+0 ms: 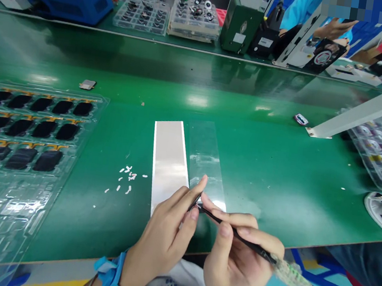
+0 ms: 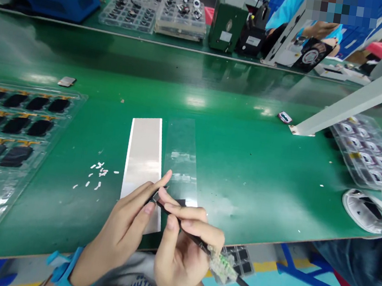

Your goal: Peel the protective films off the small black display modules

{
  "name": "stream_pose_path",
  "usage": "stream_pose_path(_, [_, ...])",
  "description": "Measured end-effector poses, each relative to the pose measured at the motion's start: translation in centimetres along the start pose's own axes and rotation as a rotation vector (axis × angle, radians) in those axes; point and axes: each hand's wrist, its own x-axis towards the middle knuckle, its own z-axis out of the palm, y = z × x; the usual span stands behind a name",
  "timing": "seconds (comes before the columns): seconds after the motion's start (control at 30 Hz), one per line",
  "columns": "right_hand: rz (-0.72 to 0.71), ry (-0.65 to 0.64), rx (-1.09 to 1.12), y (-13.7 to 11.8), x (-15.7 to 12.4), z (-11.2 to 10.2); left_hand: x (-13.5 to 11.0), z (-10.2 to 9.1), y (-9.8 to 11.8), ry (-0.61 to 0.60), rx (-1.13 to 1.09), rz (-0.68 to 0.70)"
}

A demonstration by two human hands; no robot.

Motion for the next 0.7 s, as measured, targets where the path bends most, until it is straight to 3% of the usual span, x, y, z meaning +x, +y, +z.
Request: stream_pose_path(0.7, [-0.007,-0.107,0.023,0.10,0.16,-0.51,0.01,0.07,-0.17,-0.008,0.013,-0.006])
